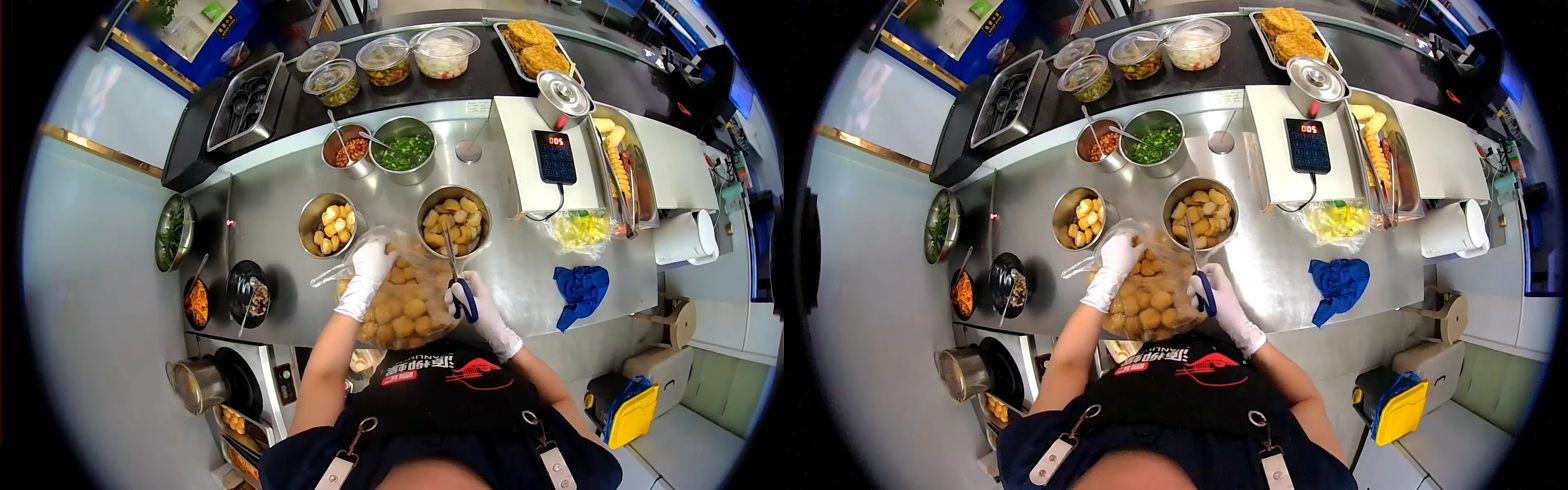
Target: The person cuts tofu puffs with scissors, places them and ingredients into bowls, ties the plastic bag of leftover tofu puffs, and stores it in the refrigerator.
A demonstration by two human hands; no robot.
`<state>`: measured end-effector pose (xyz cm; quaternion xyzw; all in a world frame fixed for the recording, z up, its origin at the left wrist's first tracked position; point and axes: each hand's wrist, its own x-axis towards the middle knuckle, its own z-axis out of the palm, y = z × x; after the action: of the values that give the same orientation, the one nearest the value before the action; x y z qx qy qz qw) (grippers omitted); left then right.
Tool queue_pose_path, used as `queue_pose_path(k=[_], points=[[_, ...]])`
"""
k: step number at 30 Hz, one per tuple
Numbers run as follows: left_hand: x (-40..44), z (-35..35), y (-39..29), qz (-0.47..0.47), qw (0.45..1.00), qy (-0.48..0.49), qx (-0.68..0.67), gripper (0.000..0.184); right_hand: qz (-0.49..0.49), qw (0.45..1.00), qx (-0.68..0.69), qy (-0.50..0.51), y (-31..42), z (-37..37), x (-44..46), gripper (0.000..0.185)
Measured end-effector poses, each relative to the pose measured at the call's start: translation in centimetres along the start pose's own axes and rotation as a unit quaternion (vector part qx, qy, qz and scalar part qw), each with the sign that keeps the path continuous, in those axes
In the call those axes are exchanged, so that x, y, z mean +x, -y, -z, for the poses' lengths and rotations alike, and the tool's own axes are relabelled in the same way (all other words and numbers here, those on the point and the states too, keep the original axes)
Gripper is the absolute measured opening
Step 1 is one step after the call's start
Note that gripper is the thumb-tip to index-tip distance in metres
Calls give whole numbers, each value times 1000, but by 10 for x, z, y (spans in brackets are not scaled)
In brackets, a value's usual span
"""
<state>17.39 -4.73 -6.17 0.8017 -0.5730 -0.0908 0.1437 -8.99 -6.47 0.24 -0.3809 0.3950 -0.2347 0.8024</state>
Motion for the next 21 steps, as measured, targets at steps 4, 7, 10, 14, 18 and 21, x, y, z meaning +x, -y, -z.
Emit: queue_pose_path(k=[4, 7, 10, 14, 18, 21], points=[[4, -21, 5, 13, 1000, -11, 22, 26, 5, 999, -36, 21, 5, -4, -5, 22], [-3, -9, 5, 65, 998, -2, -14, 25, -9, 999, -41, 18, 4, 0, -7, 22], [-15, 16, 10, 198, 941, 50, -269, 20, -1, 999, -36, 25, 2, 4, -10, 22], [-32, 75, -30, 275, 709, 25, -649, 15, -6, 1000, 7, 26, -11, 7, -9, 29], [-24, 75, -64, 262, 625, -22, -734, 21, 6, 999, -20, 26, -13, 2, -10, 34], [-13, 69, -85, 250, 608, 3, -754, 20, 7, 997, -73, 20, -10, 0, -15, 39]])
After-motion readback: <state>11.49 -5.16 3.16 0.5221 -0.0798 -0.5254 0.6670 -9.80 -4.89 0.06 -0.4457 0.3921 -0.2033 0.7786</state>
